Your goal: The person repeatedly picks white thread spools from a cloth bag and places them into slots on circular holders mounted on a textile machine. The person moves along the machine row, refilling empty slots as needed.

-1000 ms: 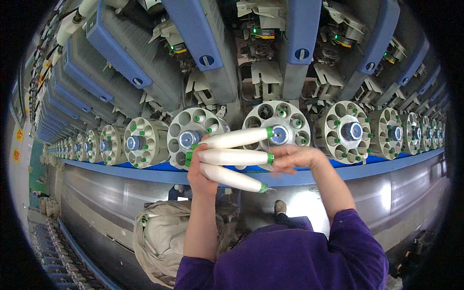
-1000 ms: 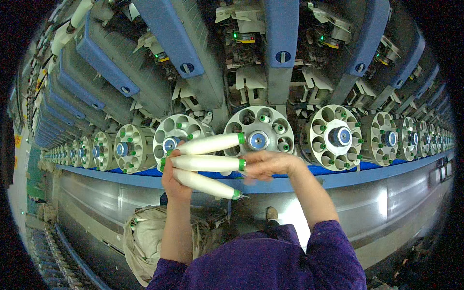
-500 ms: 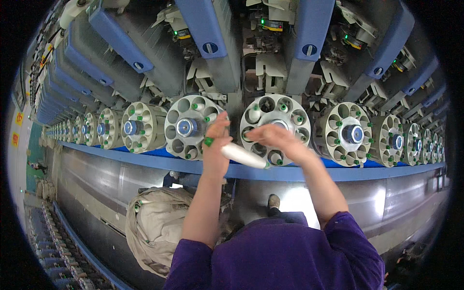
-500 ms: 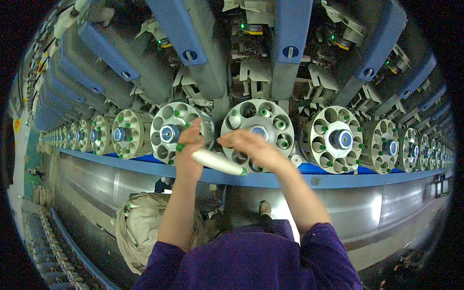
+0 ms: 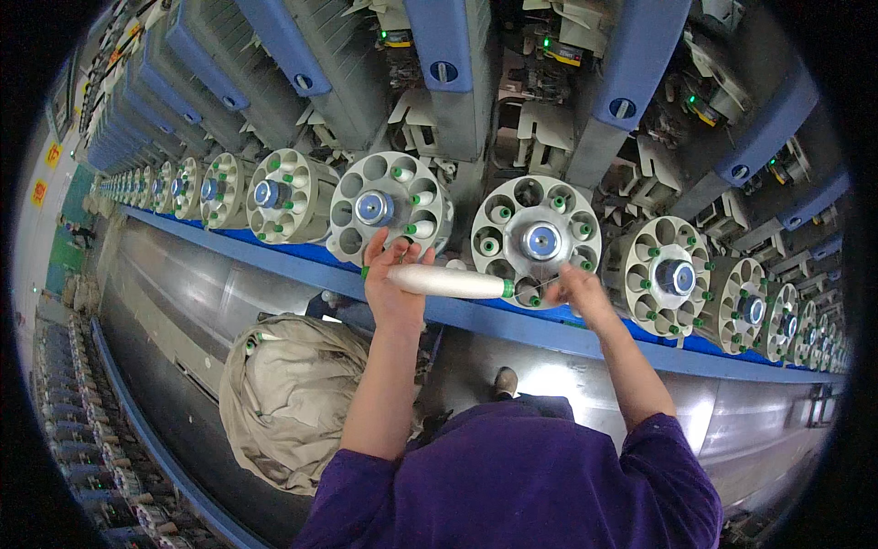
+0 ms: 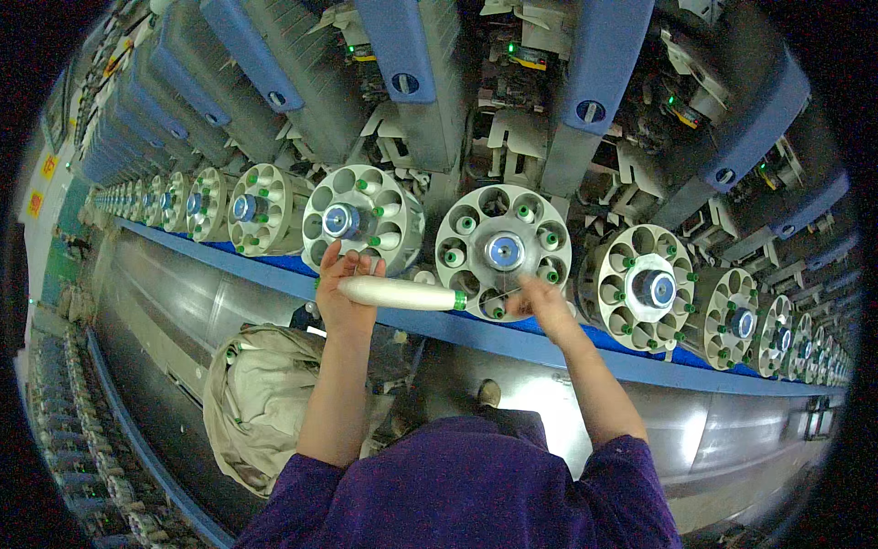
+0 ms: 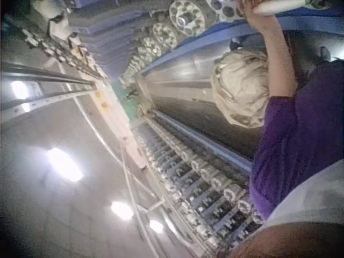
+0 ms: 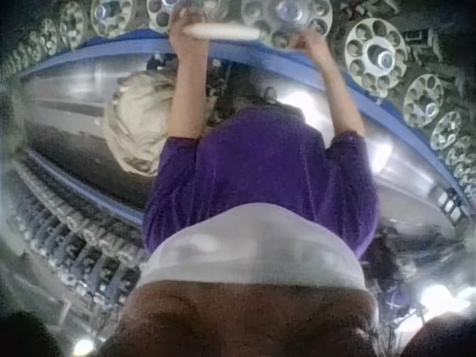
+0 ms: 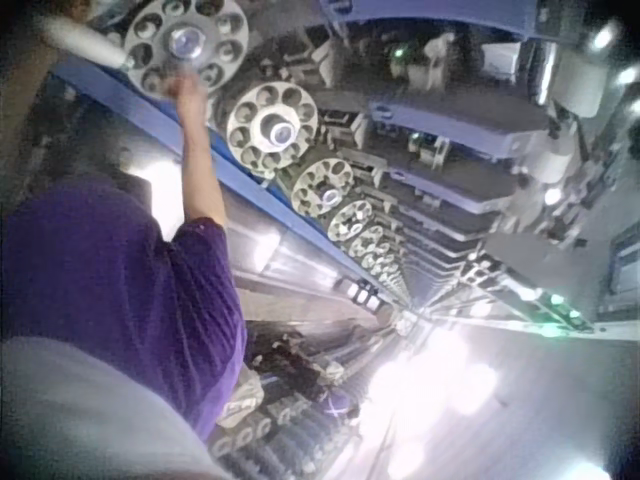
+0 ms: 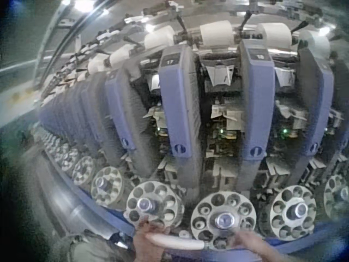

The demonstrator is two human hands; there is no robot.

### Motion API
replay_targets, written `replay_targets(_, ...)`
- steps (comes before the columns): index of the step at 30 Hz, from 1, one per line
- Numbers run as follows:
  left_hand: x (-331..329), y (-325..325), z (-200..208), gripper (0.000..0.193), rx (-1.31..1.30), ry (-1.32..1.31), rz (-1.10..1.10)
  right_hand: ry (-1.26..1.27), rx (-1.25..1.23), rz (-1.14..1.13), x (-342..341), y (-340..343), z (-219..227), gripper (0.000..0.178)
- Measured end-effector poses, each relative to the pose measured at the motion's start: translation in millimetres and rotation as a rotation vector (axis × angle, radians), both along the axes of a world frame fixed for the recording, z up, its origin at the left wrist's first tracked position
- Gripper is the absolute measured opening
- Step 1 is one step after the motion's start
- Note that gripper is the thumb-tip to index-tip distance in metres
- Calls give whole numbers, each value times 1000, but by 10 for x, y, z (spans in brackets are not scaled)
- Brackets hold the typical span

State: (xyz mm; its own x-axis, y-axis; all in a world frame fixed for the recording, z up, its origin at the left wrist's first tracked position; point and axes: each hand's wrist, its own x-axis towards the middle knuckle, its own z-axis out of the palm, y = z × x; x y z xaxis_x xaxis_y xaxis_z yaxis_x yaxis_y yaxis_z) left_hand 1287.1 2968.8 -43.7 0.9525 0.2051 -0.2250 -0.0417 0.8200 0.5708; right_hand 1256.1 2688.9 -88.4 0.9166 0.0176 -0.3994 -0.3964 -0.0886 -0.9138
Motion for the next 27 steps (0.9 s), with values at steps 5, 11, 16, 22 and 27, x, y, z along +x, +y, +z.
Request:
replay_targets(5,-61,-141,12,32,-46,-29,6,36,772,-300,113,12,185,31)
replay_targets(11,-59,-191,54,24,-97,-74,52,272,545,491,43,-31,286,30)
replay_targets(16,-46,-146,-180,22,-4,16,95,38,676,-138,42,-421,170,24)
replay_targets(22,138,-787,-764,22,473,185,61,-296,433,264,-31,-454,538,24)
replay_targets(27,37,-1085,-1019,29,1077,-76,-234,-443,197,249,123,-254,799,22)
